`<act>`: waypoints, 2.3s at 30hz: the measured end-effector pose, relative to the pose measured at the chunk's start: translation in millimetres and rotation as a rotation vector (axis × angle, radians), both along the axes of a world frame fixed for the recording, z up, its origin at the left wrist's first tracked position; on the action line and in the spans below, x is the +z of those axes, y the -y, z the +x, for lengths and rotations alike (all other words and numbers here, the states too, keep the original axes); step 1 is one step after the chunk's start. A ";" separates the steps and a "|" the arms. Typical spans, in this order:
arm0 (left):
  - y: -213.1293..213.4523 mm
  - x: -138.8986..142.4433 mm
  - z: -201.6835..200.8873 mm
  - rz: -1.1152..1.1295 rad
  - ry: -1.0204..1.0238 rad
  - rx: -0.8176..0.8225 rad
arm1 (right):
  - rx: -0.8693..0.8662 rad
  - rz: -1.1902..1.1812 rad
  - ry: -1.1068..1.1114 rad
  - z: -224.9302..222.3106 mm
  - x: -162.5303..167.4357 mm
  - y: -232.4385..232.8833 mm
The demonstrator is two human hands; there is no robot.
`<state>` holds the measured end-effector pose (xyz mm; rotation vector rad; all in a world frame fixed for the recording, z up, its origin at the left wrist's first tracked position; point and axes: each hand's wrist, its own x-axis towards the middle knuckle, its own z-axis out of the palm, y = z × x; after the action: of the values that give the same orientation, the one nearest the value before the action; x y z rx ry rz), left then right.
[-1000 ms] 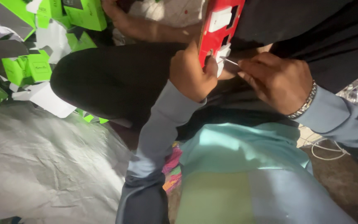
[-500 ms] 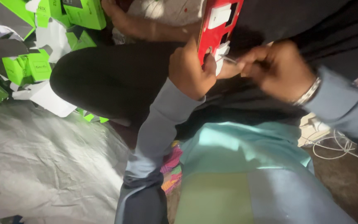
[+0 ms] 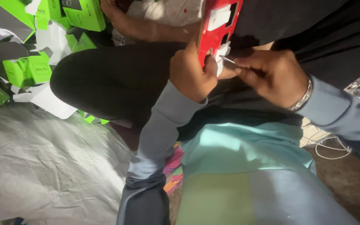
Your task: The person sits cross-legged on the floor and assembles white switch and socket plates onto a red mounting board, using a small screwdriver to tighten screws on each plate. They pick up plates from the floor, position them on the board, and work on them one at a time.
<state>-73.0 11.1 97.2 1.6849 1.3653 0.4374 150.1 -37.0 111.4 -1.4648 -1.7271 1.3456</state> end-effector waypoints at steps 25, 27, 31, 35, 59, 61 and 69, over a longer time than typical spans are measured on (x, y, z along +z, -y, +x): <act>-4.3 5.8 -1.9 -0.071 -0.037 0.013 | -0.291 -1.402 -0.868 4.4 -39.9 -11.3; -5.0 2.2 -4.9 -0.086 -0.023 0.015 | -0.350 -1.397 -1.002 0.6 -46.7 0.0; 1.0 -6.7 -4.1 -0.006 -0.084 0.024 | -0.443 -1.375 -0.960 -7.7 -46.2 16.5; -4.4 -14.4 -16.2 -0.092 -0.051 0.025 | -0.320 -1.105 -0.602 -3.7 -30.0 12.8; -31.9 -101.5 -29.0 -0.581 1.610 0.340 | 0.128 0.122 1.351 195.3 -100.5 -179.4; -29.0 -120.7 -10.5 -0.840 1.930 0.263 | 0.181 0.126 1.267 188.8 -98.0 -190.2; -17.7 -133.6 29.5 -1.100 2.301 0.213 | 0.201 0.314 0.949 119.5 -118.6 -213.7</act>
<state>-43.5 28.8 -36.4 -0.3871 -0.2104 0.9322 269.7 176.7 -7.1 -1.9149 -2.5531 0.3721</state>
